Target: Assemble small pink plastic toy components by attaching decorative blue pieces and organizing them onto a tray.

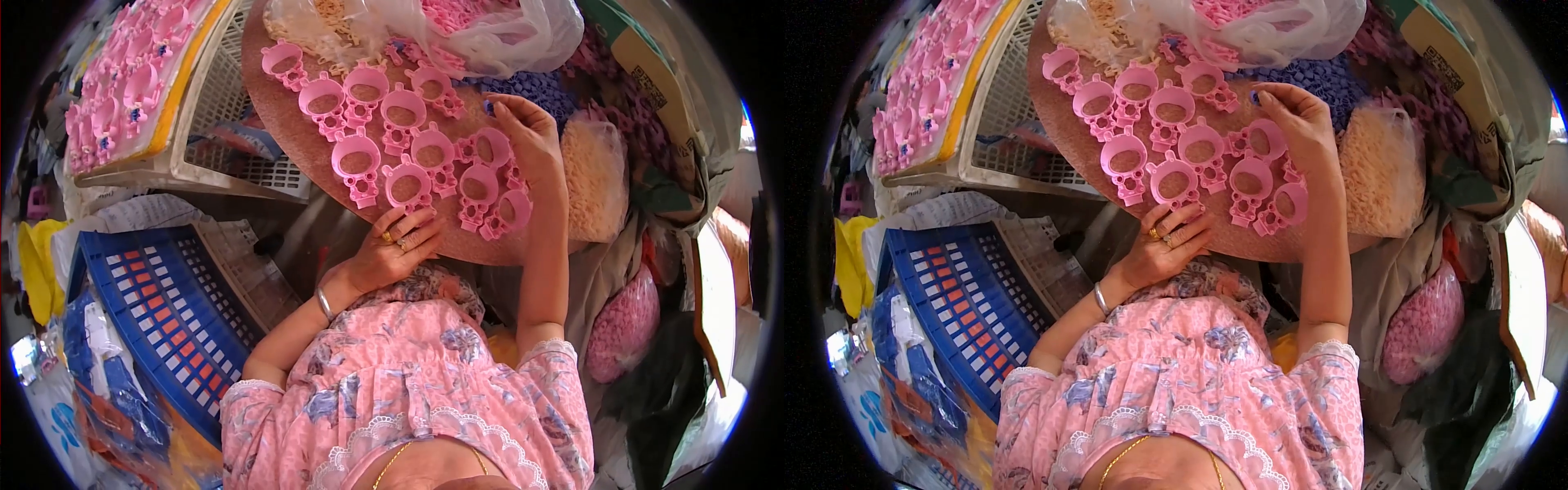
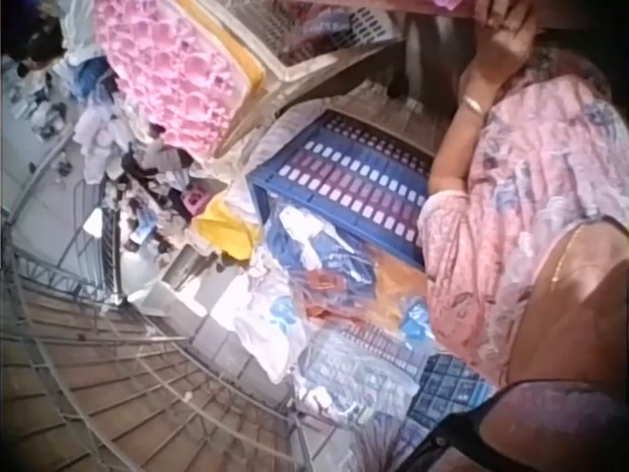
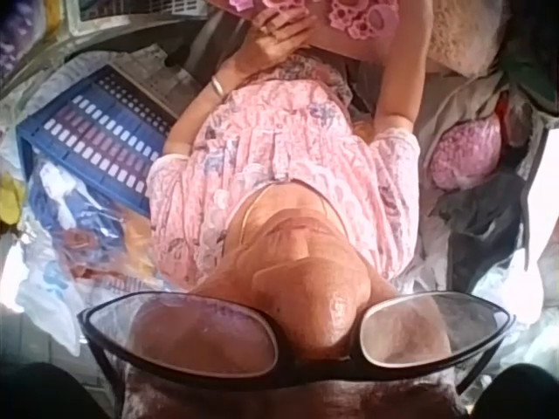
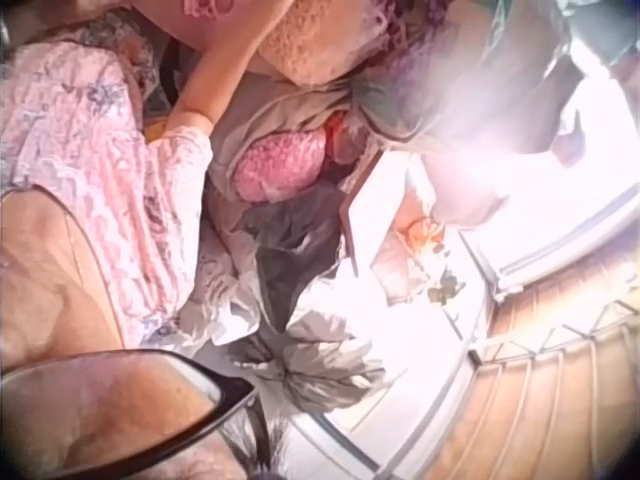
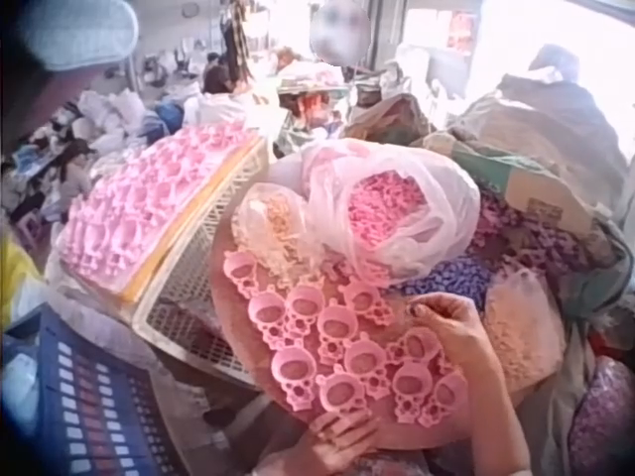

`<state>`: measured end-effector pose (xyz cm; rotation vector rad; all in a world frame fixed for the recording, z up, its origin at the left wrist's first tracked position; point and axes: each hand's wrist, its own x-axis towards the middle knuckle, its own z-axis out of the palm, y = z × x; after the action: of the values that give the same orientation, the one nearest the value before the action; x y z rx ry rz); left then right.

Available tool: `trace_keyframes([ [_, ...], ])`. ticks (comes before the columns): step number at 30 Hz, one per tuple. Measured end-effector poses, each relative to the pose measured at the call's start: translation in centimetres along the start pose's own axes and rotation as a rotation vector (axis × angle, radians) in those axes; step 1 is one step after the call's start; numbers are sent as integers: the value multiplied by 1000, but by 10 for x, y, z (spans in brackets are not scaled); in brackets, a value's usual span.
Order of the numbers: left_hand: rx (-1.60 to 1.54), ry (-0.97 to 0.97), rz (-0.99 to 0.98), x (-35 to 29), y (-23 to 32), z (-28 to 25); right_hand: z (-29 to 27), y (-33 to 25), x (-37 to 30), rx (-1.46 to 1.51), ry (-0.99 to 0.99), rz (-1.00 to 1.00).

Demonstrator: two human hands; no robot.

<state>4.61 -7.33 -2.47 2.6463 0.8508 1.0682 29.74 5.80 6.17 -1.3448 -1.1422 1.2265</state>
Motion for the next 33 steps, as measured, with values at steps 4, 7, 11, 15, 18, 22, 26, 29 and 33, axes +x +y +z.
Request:
trace_keyframes([
  [4,8,-5,9,3,0,-3,-4,4,6,-47,58,-37],
  [7,17,10,1,0,0,-1,2,1,11,-70,87,-92],
  [11,46,-6,2,0,-1,-2,2,5,22,-341,8,-247],
  [15,57,-18,26,1,-1,-2,12,-7,27,-697,-87,-533],
  [18,69,-25,41,-1,-3,0,21,-13,31,-790,-161,-680],
  [22,38,-28,53,-4,-4,2,22,-9,35,-991,-242,-797],
  [26,38,-32,49,0,-4,-3,20,-13,41,-1119,-346,-1008],
  [29,44,-51,59,0,-2,-4,22,-17,40,-1165,-393,-1030],
  [33,56,-28,79,-2,-1,-5,24,-18,38,-1168,-399,-975],
])
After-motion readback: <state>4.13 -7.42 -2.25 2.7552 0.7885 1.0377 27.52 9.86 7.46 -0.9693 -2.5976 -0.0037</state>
